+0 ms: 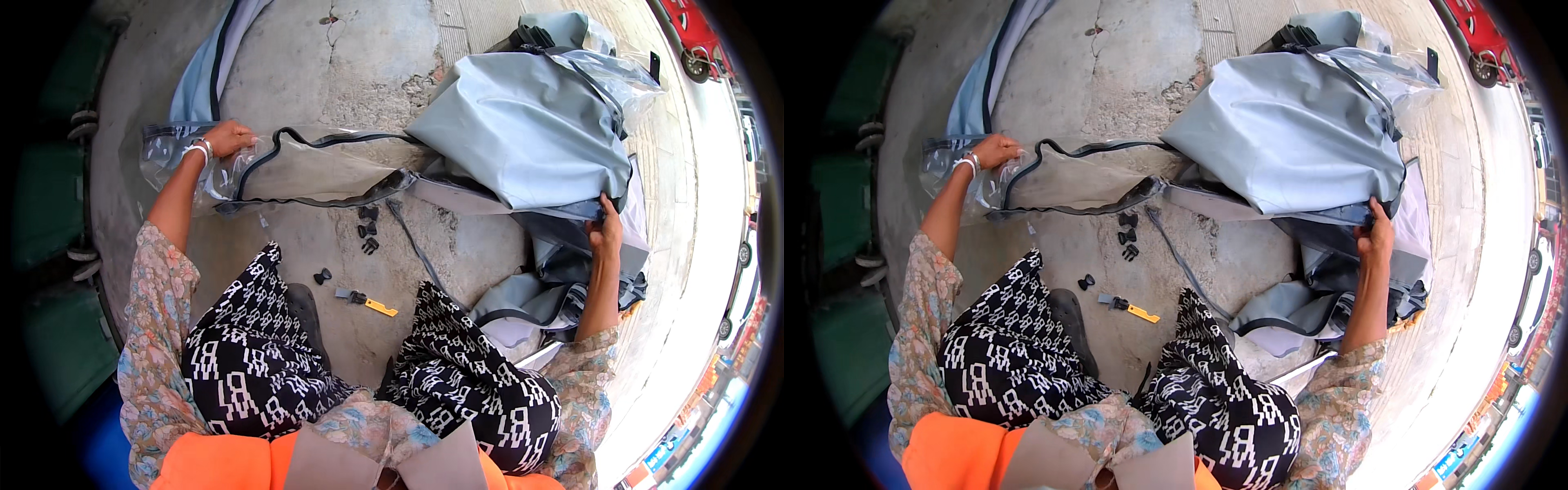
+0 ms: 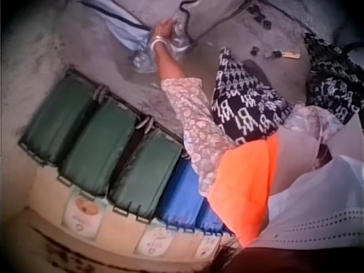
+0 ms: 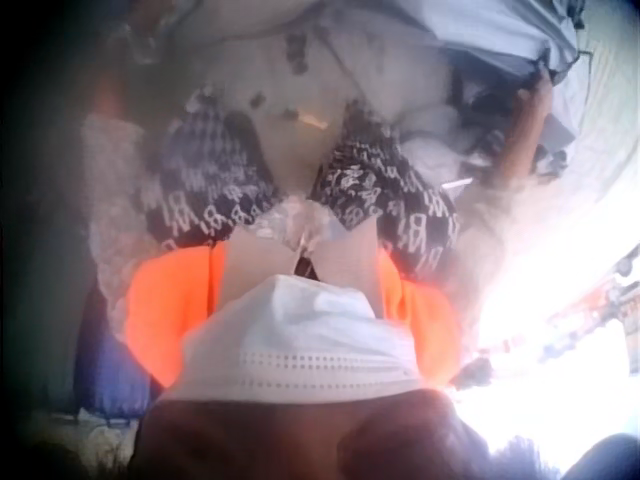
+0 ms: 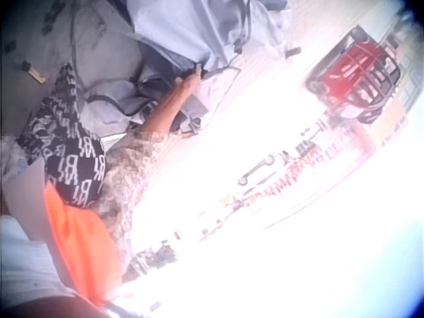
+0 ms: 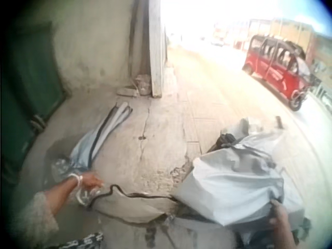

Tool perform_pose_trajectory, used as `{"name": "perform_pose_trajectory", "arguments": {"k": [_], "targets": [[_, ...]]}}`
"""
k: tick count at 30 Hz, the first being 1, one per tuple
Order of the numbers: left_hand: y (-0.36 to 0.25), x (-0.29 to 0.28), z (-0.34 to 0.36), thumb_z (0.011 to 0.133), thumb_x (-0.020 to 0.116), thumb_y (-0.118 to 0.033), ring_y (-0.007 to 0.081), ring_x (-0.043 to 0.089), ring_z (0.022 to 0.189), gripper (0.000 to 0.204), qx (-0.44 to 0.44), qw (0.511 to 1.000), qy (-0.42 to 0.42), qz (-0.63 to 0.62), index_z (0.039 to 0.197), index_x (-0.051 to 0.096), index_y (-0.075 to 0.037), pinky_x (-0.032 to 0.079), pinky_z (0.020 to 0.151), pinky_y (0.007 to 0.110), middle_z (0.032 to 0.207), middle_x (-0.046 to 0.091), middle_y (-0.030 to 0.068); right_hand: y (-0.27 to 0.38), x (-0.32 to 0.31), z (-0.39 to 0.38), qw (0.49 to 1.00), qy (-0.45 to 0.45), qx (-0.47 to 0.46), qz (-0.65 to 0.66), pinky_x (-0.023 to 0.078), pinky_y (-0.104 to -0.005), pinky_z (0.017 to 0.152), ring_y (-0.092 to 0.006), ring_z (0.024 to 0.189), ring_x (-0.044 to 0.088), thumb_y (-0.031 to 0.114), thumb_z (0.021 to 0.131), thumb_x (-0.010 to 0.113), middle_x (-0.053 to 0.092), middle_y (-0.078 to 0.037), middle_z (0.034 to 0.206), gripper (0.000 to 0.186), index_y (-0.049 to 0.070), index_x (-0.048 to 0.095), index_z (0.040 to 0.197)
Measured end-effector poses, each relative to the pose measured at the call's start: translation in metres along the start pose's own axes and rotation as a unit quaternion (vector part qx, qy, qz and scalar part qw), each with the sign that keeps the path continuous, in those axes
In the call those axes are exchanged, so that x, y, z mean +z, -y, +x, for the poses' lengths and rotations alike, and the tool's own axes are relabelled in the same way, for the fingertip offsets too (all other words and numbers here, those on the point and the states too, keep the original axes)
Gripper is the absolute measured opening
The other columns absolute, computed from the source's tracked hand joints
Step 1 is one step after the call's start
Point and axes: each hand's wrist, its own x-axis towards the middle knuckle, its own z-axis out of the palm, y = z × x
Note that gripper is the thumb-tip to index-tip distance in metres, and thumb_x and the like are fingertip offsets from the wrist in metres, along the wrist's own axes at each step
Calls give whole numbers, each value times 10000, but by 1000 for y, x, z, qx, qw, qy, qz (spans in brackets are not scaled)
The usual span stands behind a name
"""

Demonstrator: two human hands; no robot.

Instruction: The person sits on the ground and uses a yellow utility knife to cut a zipper off a gray fabric bag. They then remove the clear plastic window from the bag and separate the zipper from the fabric, handling the components with their hands.

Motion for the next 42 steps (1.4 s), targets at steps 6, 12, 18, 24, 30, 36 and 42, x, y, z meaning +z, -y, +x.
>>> {"name": "perform_pose_trajectory", "arguments": {"k": [6, 12, 18, 24, 30, 36, 42], "targets": [[-142, -9, -2, 875, 671, -187, 304, 657, 947, 388, 201, 936, -285, 43, 1247, 614, -89, 512, 861, 412, 1072, 684, 138, 95, 76, -94, 941, 258, -100, 195, 517, -399, 937, -238, 1039, 654, 198, 912, 687, 676, -96, 1140, 292, 41, 620, 1148], [-216, 50, -82, 642, 844, -493, 365, 484, 1294, 1119, 276, 958, -68, -35, 1523, 260, -125, 391, 1087, 441, 1399, 500, 183, 195, 181, -135, 887, 188, -212, 365, 478, -481, 1023, -276, 1070, 636, 151, 904, 695, 677, -162, 1093, 287, -33, 606, 1104], [-155, 114, -108, 717, 794, -233, 362, 561, 1150, 917, 134, 956, -250, 77, 1488, 319, -90, 454, 961, 438, 1288, 560, 188, 200, 268, -55, 837, 468, -116, 259, 362, -458, 1124, -323, 1294, 451, 374, 908, 681, 455, -162, 1415, 727, 44, 321, 1447], [-92, 107, -63, 779, 667, -85, 326, 643, 777, 394, 80, 976, -203, -23, 1160, 583, -24, 495, 736, 407, 818, 647, 158, 135, 288, -54, 875, 401, -262, -74, 429, -406, 1049, -317, 1313, 441, 328, 958, 612, 461, -193, 1411, 564, -14, 477, 1385], [-78, 18, -44, 797, 669, -77, 78, 544, 719, 357, 74, 967, -22, -244, 1139, 613, 7, 470, 698, 279, 779, 633, -18, 19, 238, -141, 828, 269, -462, -169, 391, -398, 1050, -332, 1282, 486, 474, 876, 654, 474, -251, 1396, 772, -43, 432, 1406], [-76, -68, -64, 827, 712, -109, 45, 552, 776, 245, 37, 943, 194, -268, 1041, 666, 1, 469, 752, 210, 874, 655, -35, -26, 213, -123, 850, 263, -367, -272, 449, -239, 700, -78, 722, 519, 321, 917, 684, 634, -16, 746, 349, 9, 667, 1072], [-86, -108, -114, 872, 695, -199, 47, 480, 683, 211, 146, 965, -29, -217, 932, 696, 3, 433, 637, 257, 746, 608, -57, 28, 148, -154, 794, 239, -465, -311, 446, -220, 701, -60, 756, 535, 158, 949, 649, 665, -11, 784, 206, -21, 684, 1046]]}}
